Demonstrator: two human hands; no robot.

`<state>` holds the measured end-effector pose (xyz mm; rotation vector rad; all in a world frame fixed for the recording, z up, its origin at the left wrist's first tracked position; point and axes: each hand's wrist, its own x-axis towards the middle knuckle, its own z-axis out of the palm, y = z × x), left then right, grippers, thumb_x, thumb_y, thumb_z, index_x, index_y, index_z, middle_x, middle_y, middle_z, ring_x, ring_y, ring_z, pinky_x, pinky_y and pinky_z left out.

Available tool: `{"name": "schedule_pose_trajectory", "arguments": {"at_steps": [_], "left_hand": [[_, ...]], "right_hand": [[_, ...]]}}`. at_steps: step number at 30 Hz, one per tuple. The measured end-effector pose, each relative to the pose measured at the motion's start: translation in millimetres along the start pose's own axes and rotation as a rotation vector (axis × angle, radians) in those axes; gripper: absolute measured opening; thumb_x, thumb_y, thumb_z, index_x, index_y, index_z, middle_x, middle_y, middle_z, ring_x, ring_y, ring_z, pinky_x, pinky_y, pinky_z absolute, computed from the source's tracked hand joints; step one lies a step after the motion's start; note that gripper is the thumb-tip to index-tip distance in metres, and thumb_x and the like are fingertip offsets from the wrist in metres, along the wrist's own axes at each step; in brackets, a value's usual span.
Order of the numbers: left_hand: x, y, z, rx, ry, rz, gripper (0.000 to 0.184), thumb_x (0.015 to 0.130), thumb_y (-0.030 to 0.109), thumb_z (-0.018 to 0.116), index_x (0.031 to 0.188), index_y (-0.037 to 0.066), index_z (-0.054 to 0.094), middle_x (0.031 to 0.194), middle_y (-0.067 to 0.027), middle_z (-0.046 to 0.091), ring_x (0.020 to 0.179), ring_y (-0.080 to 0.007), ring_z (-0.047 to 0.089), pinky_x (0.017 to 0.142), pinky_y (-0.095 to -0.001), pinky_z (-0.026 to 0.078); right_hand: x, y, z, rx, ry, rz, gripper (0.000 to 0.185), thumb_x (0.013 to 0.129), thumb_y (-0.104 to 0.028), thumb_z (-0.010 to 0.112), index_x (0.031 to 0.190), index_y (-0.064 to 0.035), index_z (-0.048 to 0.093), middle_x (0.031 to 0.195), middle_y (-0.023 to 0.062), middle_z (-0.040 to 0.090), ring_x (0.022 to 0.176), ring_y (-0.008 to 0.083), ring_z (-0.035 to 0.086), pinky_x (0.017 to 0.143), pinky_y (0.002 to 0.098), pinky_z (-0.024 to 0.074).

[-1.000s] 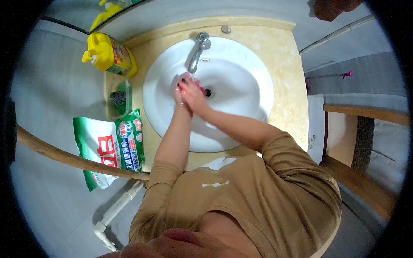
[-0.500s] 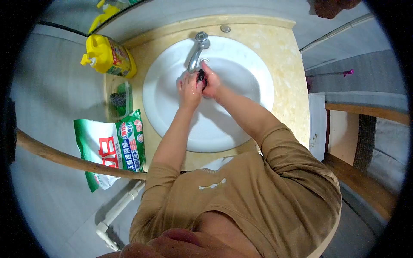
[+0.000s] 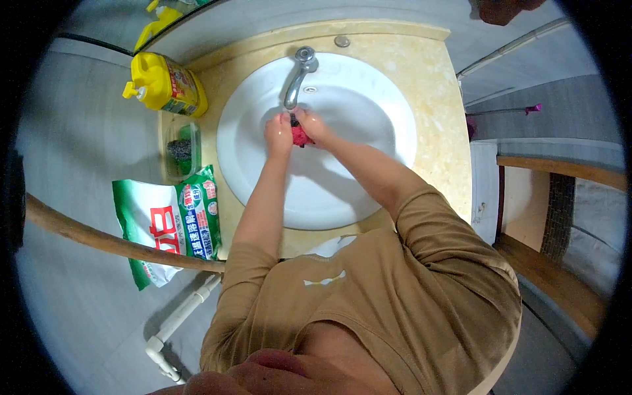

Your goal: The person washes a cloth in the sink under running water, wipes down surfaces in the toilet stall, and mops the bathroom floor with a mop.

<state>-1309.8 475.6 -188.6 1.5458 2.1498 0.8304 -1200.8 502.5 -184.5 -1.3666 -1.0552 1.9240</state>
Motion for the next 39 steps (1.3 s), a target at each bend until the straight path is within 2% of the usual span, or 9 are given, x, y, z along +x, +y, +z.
{"name": "schedule_pose_trajectory", "arguments": {"at_steps": [4,9,15,24,25,29,30,34,39], "left_hand": [[2,-6,-19,-0.362,0.107,-0.210,0.028,0.086,0.022,0.045,0.098,0.000,0.057,0.092,-0.0190,0.059,0.086,-0.0355,0.055,0.080,-0.0411,0.041],[5,-29,-52,-1.280,-0.057,-0.435,0.038,0.073,-0.012,0.047,0.111,-0.007,0.045,0.104,-0.0142,0.053,0.092,-0.0223,0.055,0.083,-0.0306,0.044],[-4,-24,-85,-1.544,-0.387,-0.400,0.051,0.068,-0.013,0.038,0.118,-0.003,0.041,0.114,-0.0147,0.049,0.104,-0.0262,0.051,0.092,-0.0382,0.041],[-22,-4,-103,-1.691,-0.430,-0.284,0.057,0.063,-0.011,0.039,0.119,-0.001,0.041,0.118,-0.0150,0.047,0.108,-0.0261,0.048,0.092,-0.0355,0.041],[-20,-11,-94,-1.448,-0.355,-0.243,0.056,0.064,-0.010,0.040,0.119,0.000,0.042,0.118,-0.0147,0.046,0.107,-0.0260,0.048,0.091,-0.0346,0.041],[-15,-29,-73,-0.552,-0.111,-0.080,0.055,0.066,-0.006,0.045,0.121,0.001,0.041,0.121,-0.0131,0.046,0.106,-0.0249,0.049,0.090,-0.0342,0.040],[-16,-28,-73,-0.344,-0.068,-0.041,0.056,0.067,-0.004,0.047,0.122,0.002,0.041,0.122,-0.0125,0.046,0.106,-0.0245,0.050,0.090,-0.0349,0.039],[-23,-33,-58,-0.634,-0.025,-0.169,0.045,0.072,-0.002,0.047,0.117,0.001,0.046,0.115,-0.0122,0.048,0.095,-0.0182,0.053,0.082,-0.0288,0.043],[-43,-33,-60,-0.779,-0.062,-0.355,0.038,0.076,0.000,0.052,0.113,0.001,0.049,0.111,-0.0106,0.052,0.091,-0.0167,0.054,0.079,-0.0265,0.043]], "right_hand": [[-8,-26,-27,-0.063,-0.018,-0.024,0.045,0.089,-0.043,0.042,0.115,-0.0074,0.048,0.100,0.0043,0.057,0.085,0.0160,0.056,0.066,0.0301,0.0473],[-34,-51,-76,0.080,-0.090,-0.024,0.038,0.089,-0.036,0.045,0.112,-0.0073,0.052,0.103,0.0054,0.057,0.087,0.0134,0.055,0.070,0.0260,0.0467],[-64,-70,-111,0.446,-0.186,-0.022,0.039,0.090,-0.038,0.041,0.110,-0.0063,0.053,0.106,0.0100,0.057,0.094,0.0191,0.057,0.077,0.0318,0.0480],[-94,-94,-109,0.664,-0.295,-0.114,0.048,0.090,-0.044,0.037,0.117,-0.0054,0.047,0.119,0.0150,0.050,0.110,0.0291,0.049,0.093,0.0397,0.0390],[-95,-94,-108,0.692,-0.315,-0.144,0.048,0.090,-0.043,0.039,0.119,-0.0054,0.046,0.120,0.0152,0.049,0.110,0.0297,0.048,0.093,0.0392,0.0389],[-66,-44,-106,-0.625,0.227,-0.404,0.046,0.080,-0.025,0.060,0.118,-0.0030,0.047,0.114,0.0174,0.052,0.107,0.0290,0.049,0.091,0.0361,0.0386],[-68,-34,-93,-1.052,0.285,-0.699,0.040,0.075,-0.020,0.061,0.111,-0.0034,0.051,0.105,0.0167,0.055,0.101,0.0294,0.051,0.087,0.0371,0.0414],[-59,5,-47,-1.550,-0.344,-0.708,0.031,0.080,-0.017,0.050,0.110,-0.0107,0.053,0.110,0.0097,0.054,0.104,0.0258,0.051,0.081,0.0390,0.0414],[-13,49,-44,-1.857,-0.452,-0.806,0.053,0.082,-0.027,0.046,0.132,-0.0153,0.032,0.136,0.0077,0.033,0.124,0.0251,0.033,0.084,0.0490,0.0356]]}}
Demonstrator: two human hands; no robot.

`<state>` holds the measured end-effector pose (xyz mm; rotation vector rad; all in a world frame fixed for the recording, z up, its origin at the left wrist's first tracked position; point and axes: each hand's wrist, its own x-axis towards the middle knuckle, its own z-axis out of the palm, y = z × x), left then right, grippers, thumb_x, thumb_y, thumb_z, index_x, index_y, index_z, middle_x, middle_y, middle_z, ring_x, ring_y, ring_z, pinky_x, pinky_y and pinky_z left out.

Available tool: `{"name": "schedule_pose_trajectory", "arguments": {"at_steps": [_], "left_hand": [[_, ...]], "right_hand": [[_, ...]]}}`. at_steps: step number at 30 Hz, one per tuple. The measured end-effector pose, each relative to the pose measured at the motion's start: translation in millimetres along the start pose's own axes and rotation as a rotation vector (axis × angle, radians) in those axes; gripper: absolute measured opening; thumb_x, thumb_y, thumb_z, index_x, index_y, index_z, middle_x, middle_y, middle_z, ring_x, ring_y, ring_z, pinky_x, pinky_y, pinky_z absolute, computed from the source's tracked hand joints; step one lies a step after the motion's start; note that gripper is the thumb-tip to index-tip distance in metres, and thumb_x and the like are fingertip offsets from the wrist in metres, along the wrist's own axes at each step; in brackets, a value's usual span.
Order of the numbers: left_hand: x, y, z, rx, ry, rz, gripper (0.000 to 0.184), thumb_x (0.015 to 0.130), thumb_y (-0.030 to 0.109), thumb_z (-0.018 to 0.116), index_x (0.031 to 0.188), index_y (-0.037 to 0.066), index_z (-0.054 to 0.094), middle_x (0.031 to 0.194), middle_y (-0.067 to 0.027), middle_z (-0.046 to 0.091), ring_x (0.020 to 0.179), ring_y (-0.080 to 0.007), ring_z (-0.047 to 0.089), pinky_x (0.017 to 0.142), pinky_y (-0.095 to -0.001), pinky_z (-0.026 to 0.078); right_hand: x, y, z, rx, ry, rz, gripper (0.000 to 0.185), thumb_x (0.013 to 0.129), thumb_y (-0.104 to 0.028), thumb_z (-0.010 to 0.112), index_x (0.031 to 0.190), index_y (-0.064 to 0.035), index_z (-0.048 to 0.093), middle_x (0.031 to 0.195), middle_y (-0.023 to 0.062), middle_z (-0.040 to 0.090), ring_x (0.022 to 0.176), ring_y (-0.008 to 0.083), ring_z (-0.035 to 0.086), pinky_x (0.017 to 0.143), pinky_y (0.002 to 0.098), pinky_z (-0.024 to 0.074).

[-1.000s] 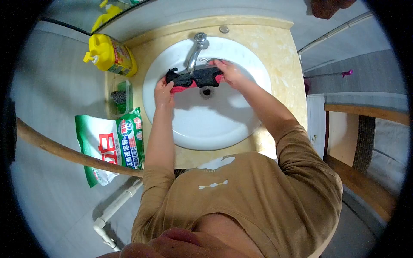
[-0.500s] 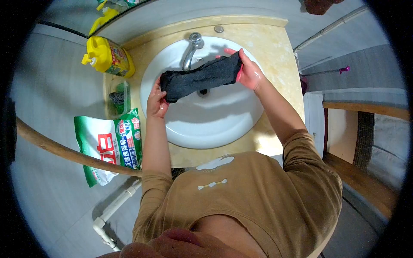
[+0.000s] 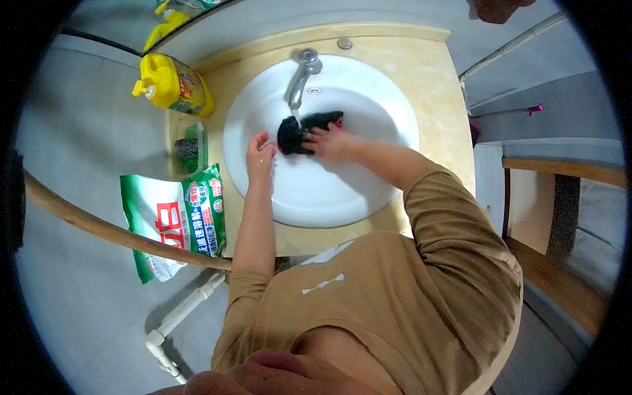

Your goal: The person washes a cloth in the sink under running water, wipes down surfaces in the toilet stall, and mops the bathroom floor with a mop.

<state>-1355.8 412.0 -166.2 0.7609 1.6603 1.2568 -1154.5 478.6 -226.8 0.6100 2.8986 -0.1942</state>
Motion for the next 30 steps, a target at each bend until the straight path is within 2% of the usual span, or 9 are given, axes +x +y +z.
{"name": "schedule_pose_trajectory", "arguments": {"at_steps": [5,9,11,15,17,19,24,27,30], "left_hand": [[-8,2,-2,-0.036,0.013,-0.083,0.034,0.077,0.002,0.050,0.111,0.000,0.049,0.108,-0.0084,0.051,0.083,-0.0133,0.053,0.068,-0.0233,0.043],[-5,-2,-3,-0.188,0.040,-0.039,0.029,0.079,0.000,0.049,0.108,0.001,0.050,0.104,-0.0070,0.052,0.083,-0.0128,0.054,0.068,-0.0234,0.044],[-11,15,0,-0.162,0.064,-0.045,0.026,0.080,-0.002,0.047,0.106,0.001,0.051,0.102,-0.0068,0.053,0.083,-0.0131,0.054,0.068,-0.0234,0.044],[-10,9,3,-0.235,0.100,-0.023,0.025,0.078,-0.004,0.047,0.103,-0.001,0.052,0.098,-0.0073,0.054,0.082,-0.0133,0.055,0.069,-0.0222,0.044],[-11,3,5,-0.296,0.142,0.003,0.025,0.077,-0.006,0.046,0.101,-0.002,0.053,0.097,-0.0082,0.055,0.079,-0.0131,0.054,0.067,-0.0218,0.044],[-11,5,5,-0.265,0.163,0.085,0.024,0.077,-0.006,0.044,0.099,-0.001,0.053,0.094,-0.0074,0.055,0.078,-0.0127,0.054,0.066,-0.0217,0.043],[-16,11,4,-0.251,0.182,0.033,0.023,0.077,-0.005,0.043,0.097,0.001,0.053,0.093,-0.0061,0.056,0.078,-0.0127,0.055,0.065,-0.0224,0.042],[-17,9,3,-0.234,0.155,0.022,0.023,0.077,-0.005,0.044,0.097,0.001,0.053,0.093,-0.0057,0.056,0.077,-0.0125,0.055,0.064,-0.0223,0.042],[-13,6,2,-0.221,0.139,0.000,0.023,0.077,-0.005,0.045,0.097,0.002,0.054,0.092,-0.0055,0.057,0.077,-0.0124,0.055,0.063,-0.0221,0.042]], "right_hand": [[65,-68,-1,0.514,0.187,0.682,0.056,0.082,-0.035,0.047,0.132,-0.0152,0.031,0.139,0.0087,0.026,0.130,0.0327,0.017,0.087,0.0590,0.0287],[53,-65,1,0.408,0.234,0.130,0.056,0.081,-0.040,0.047,0.130,-0.0161,0.034,0.135,0.0072,0.033,0.127,0.0353,0.022,0.090,0.0567,0.0272],[40,-18,-4,0.085,0.111,0.206,0.056,0.081,-0.040,0.047,0.130,-0.0181,0.035,0.134,0.0043,0.034,0.128,0.0308,0.023,0.090,0.0524,0.0291],[81,-57,26,0.580,0.405,0.605,0.048,0.080,-0.035,0.047,0.125,-0.0200,0.041,0.133,0.0078,0.036,0.129,0.0330,0.019,0.094,0.0524,0.0261],[77,-80,10,0.748,0.335,0.291,0.052,0.076,-0.030,0.055,0.124,-0.0183,0.041,0.128,0.0121,0.039,0.125,0.0343,0.027,0.089,0.0520,0.0337],[48,-89,-13,0.670,0.365,0.035,0.050,0.076,-0.031,0.056,0.124,-0.0192,0.042,0.124,0.0144,0.041,0.115,0.0358,0.039,0.087,0.0485,0.0370],[-81,-24,-57,0.526,-0.296,-0.353,0.043,0.082,-0.037,0.052,0.120,-0.0170,0.050,0.110,0.0176,0.049,0.097,0.0323,0.050,0.085,0.0411,0.0399],[-103,28,-94,-0.156,-0.727,0.075,0.018,0.073,-0.026,0.055,0.083,-0.0176,0.067,0.078,0.0041,0.061,0.092,0.0235,0.053,0.080,0.0379,0.0386],[-80,43,-122,-0.574,-0.431,-0.018,0.020,0.075,-0.019,0.050,0.079,-0.0117,0.068,0.090,0.0041,0.063,0.097,0.0221,0.051,0.097,0.0410,0.0240]]}}
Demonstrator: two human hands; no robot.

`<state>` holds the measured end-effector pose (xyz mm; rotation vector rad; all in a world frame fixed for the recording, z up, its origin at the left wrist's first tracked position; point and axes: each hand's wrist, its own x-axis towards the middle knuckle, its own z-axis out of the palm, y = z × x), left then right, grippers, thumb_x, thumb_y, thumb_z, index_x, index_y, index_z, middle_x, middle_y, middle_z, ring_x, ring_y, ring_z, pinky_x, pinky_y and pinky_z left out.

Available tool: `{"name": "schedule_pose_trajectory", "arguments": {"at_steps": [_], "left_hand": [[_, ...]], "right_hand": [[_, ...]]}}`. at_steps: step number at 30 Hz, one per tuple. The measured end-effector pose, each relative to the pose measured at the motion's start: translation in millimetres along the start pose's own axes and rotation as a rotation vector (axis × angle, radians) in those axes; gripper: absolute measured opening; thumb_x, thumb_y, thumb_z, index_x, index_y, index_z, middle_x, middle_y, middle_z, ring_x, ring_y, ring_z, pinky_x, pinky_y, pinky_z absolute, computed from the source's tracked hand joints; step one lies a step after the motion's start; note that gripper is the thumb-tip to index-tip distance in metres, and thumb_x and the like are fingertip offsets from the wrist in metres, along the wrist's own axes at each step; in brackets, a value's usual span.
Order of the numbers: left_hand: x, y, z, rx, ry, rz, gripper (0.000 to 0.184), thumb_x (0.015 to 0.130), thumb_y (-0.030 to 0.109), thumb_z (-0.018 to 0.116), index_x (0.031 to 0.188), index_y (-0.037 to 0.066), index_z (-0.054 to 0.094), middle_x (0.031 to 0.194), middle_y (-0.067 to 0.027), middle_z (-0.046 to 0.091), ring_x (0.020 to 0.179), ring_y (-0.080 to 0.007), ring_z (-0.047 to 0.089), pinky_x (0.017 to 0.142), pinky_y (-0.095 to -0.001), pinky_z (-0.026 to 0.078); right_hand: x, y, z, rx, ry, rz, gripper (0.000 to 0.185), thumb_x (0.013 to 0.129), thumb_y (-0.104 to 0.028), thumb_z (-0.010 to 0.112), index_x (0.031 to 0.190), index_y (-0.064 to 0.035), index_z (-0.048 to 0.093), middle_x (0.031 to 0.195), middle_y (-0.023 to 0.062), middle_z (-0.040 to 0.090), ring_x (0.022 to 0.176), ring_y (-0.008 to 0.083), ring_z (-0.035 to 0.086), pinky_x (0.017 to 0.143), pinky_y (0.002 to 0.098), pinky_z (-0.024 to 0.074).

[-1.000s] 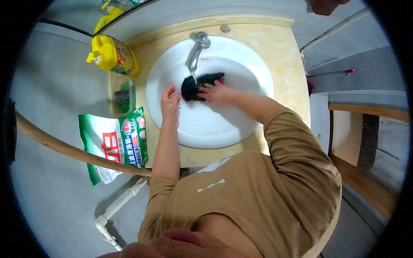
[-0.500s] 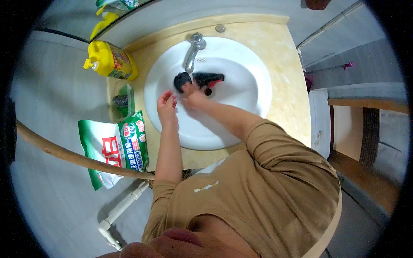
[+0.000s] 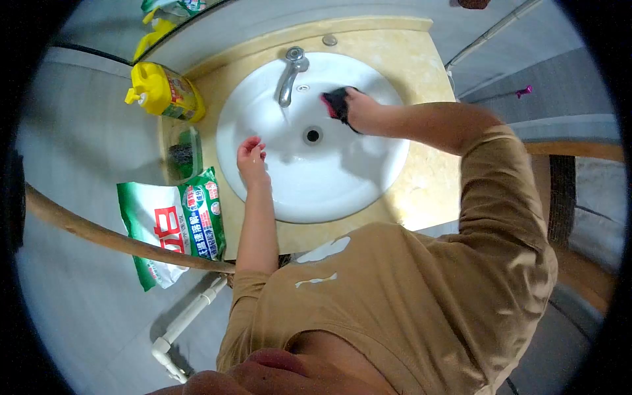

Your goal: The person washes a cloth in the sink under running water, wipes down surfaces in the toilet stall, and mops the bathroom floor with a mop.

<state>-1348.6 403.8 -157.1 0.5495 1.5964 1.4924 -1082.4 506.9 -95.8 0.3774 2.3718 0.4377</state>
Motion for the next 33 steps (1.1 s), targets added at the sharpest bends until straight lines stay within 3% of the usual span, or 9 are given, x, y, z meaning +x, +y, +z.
{"name": "schedule_pose_trajectory", "arguments": {"at_steps": [3,7,16,19,22,25,28,30,33], "left_hand": [[-3,-3,3,0.019,-0.017,-0.026,0.023,0.077,-0.004,0.046,0.097,0.002,0.054,0.091,-0.0053,0.057,0.077,-0.0120,0.055,0.062,-0.0215,0.042],[6,-11,1,0.014,-0.039,-0.032,0.023,0.077,-0.004,0.048,0.098,0.002,0.054,0.091,-0.0050,0.056,0.076,-0.0109,0.054,0.062,-0.0207,0.042],[8,-20,1,0.103,-0.008,-0.053,0.025,0.076,-0.004,0.051,0.100,0.001,0.053,0.090,-0.0054,0.055,0.077,-0.0103,0.053,0.062,-0.0196,0.042],[3,-11,0,-0.111,-0.022,-0.173,0.026,0.075,-0.003,0.052,0.101,0.000,0.051,0.090,-0.0058,0.054,0.076,-0.0122,0.053,0.060,-0.0196,0.042],[3,-7,-5,-0.178,-0.054,-0.223,0.029,0.075,-0.004,0.050,0.104,0.001,0.048,0.091,-0.0043,0.054,0.079,-0.0120,0.053,0.065,-0.0211,0.042],[-7,1,-2,-0.225,-0.041,-0.251,0.031,0.075,-0.004,0.050,0.106,0.002,0.048,0.094,-0.0050,0.054,0.081,-0.0117,0.052,0.066,-0.0200,0.041],[-4,-4,-3,-0.221,-0.016,-0.207,0.033,0.075,-0.004,0.049,0.107,0.001,0.047,0.096,-0.0054,0.053,0.085,-0.0116,0.051,0.069,-0.0211,0.041],[-2,-17,-9,-0.234,-0.008,-0.133,0.033,0.075,-0.004,0.048,0.108,0.001,0.047,0.099,-0.0062,0.052,0.089,-0.0128,0.051,0.073,-0.0226,0.042],[-17,-8,-1,-0.275,0.138,0.088,0.033,0.076,-0.005,0.046,0.109,0.000,0.046,0.104,-0.0079,0.050,0.097,-0.0165,0.049,0.083,-0.0255,0.040]], "right_hand": [[81,-31,34,0.104,0.436,0.196,0.045,0.079,-0.022,0.046,0.121,-0.0058,0.046,0.123,0.0088,0.047,0.117,0.0237,0.038,0.100,0.0417,0.0214],[155,-103,21,0.809,0.584,0.100,0.051,0.083,-0.029,0.043,0.130,-0.0080,0.035,0.131,0.0115,0.038,0.124,0.0314,0.030,0.103,0.0439,0.0195],[150,-105,1,0.770,0.582,0.449,0.027,0.076,-0.016,0.046,0.099,-0.0049,0.055,0.102,0.0119,0.052,0.103,0.0259,0.045,0.084,0.0417,0.0343],[117,-105,-21,0.726,0.677,-0.016,0.022,0.075,-0.016,0.050,0.093,-0.0051,0.055,0.098,0.0117,0.052,0.095,0.0274,0.050,0.081,0.0376,0.0383],[134,-72,6,0.793,0.428,0.220,0.018,0.075,-0.016,0.054,0.090,-0.0066,0.054,0.095,0.0142,0.052,0.092,0.0299,0.051,0.076,0.0402,0.0412],[196,-87,26,1.435,0.819,0.988,0.019,0.075,-0.015,0.058,0.091,-0.0048,0.052,0.090,0.0163,0.054,0.090,0.0320,0.052,0.074,0.0422,0.0420],[229,-103,-9,2.639,1.140,0.765,0.027,0.081,-0.014,0.052,0.104,-0.0001,0.049,0.098,0.0191,0.056,0.092,0.0292,0.053,0.078,0.0346,0.0408],[214,-109,-43,1.609,1.189,0.596,0.032,0.080,-0.020,0.054,0.108,-0.0039,0.051,0.101,0.0205,0.054,0.092,0.0341,0.051,0.083,0.0384,0.0404],[205,-119,-34,1.584,0.790,0.069,0.032,0.078,-0.028,0.058,0.104,-0.0089,0.053,0.099,0.0165,0.051,0.094,0.0337,0.049,0.083,0.0403,0.0398]]}}
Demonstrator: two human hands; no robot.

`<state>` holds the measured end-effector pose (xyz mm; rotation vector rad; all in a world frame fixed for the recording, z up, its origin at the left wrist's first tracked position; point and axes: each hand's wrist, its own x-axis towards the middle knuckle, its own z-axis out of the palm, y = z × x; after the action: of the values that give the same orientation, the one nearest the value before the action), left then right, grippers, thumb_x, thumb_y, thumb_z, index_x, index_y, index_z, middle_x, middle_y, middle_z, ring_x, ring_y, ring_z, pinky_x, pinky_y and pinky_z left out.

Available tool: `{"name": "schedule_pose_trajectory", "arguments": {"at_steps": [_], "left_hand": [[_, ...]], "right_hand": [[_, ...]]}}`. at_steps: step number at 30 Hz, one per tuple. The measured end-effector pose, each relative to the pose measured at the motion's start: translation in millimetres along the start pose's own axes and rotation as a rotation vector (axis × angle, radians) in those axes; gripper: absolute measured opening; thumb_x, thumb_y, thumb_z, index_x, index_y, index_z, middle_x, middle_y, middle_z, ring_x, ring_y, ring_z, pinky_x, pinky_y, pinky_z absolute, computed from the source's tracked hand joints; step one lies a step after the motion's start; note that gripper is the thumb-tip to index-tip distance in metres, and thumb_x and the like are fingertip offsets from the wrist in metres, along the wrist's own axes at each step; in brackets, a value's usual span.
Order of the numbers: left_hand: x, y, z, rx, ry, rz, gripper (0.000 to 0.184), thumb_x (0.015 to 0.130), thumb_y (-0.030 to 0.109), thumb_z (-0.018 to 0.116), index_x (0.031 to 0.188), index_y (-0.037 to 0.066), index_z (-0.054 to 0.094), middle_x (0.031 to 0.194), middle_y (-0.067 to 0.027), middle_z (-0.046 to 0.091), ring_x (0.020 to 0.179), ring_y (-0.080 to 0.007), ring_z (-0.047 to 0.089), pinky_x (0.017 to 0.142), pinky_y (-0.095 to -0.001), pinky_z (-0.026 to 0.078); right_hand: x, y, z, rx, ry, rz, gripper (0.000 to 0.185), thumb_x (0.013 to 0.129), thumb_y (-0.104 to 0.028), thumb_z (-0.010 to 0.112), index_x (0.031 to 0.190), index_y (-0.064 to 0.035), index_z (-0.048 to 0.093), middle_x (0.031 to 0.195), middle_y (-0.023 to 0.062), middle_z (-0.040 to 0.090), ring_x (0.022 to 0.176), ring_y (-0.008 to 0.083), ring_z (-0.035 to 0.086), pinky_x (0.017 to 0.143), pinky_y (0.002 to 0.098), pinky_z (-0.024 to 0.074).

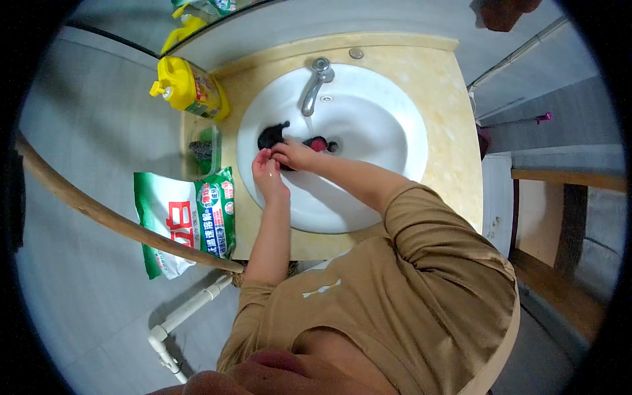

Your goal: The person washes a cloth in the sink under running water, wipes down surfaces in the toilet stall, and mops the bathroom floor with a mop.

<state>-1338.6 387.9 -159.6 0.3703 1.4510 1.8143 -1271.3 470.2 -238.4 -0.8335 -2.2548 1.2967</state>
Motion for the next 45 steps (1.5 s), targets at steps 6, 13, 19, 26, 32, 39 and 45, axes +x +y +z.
{"name": "schedule_pose_trajectory", "arguments": {"at_steps": [6,13,19,26,32,39,45], "left_hand": [[-6,0,4,0.296,-0.009,0.071,0.035,0.074,-0.006,0.047,0.108,-0.001,0.046,0.108,-0.0092,0.049,0.101,-0.0191,0.047,0.090,-0.0307,0.037],[-4,-5,10,-0.111,-0.072,-0.723,0.028,0.084,0.019,0.048,0.110,0.009,0.048,0.109,-0.0106,0.050,0.101,-0.0252,0.049,0.084,-0.0481,0.040],[-11,-6,22,-0.400,-0.015,-0.601,0.028,0.086,0.019,0.045,0.102,-0.003,0.052,0.096,-0.0121,0.056,0.088,-0.0242,0.057,0.081,-0.0357,0.047],[-43,30,75,-0.122,-0.219,-0.174,0.029,0.080,0.002,0.039,0.105,-0.006,0.050,0.095,-0.0137,0.055,0.085,-0.0216,0.057,0.075,-0.0336,0.049],[-32,31,77,1.068,-0.242,0.849,0.046,0.086,0.029,0.046,0.121,-0.001,0.042,0.109,-0.0191,0.052,0.102,-0.0320,0.049,0.096,-0.0434,0.030],[-51,96,95,-0.013,-0.594,-0.546,0.063,0.076,0.061,0.050,0.114,0.011,0.047,0.108,-0.0080,0.054,0.096,-0.0240,0.055,0.080,-0.0440,0.048],[-59,164,107,0.308,-0.926,-0.448,0.050,0.070,0.042,0.068,0.107,0.016,0.047,0.094,-0.0024,0.055,0.081,-0.0150,0.055,0.066,-0.0312,0.050]], "right_hand": [[-38,22,-66,-0.675,0.192,0.301,0.031,0.075,-0.021,0.056,0.102,-0.0063,0.049,0.105,0.0139,0.047,0.095,0.0357,0.047,0.076,0.0461,0.0438],[-31,-16,-38,0.585,-0.083,0.639,0.033,0.077,-0.022,0.064,0.102,-0.0040,0.055,0.092,0.0084,0.059,0.085,0.0188,0.056,0.071,0.0331,0.0468],[-62,-88,-75,1.308,0.068,0.574,0.029,0.087,-0.028,0.051,0.100,-0.0030,0.054,0.090,0.0084,0.058,0.080,0.0157,0.057,0.072,0.0306,0.0476],[-84,-100,-90,1.745,0.288,0.575,0.031,0.088,-0.037,0.047,0.101,-0.0101,0.053,0.095,0.0045,0.058,0.084,0.0167,0.056,0.074,0.0336,0.0469],[-81,-89,-112,1.842,0.185,0.397,0.021,0.082,-0.013,0.049,0.101,-0.0094,0.055,0.100,0.0074,0.057,0.090,0.0193,0.055,0.078,0.0350,0.0464],[-90,-160,-138,1.102,0.284,0.041,0.043,0.075,-0.003,0.039,0.117,-0.0054,0.049,0.108,0.0110,0.053,0.099,0.0238,0.051,0.087,0.0303,0.0408],[-69,-168,-182,0.109,0.235,-0.316,0.029,0.077,-0.012,0.044,0.104,-0.0059,0.050,0.104,0.0124,0.051,0.101,0.0271,0.048,0.088,0.0326,0.0386]]}}
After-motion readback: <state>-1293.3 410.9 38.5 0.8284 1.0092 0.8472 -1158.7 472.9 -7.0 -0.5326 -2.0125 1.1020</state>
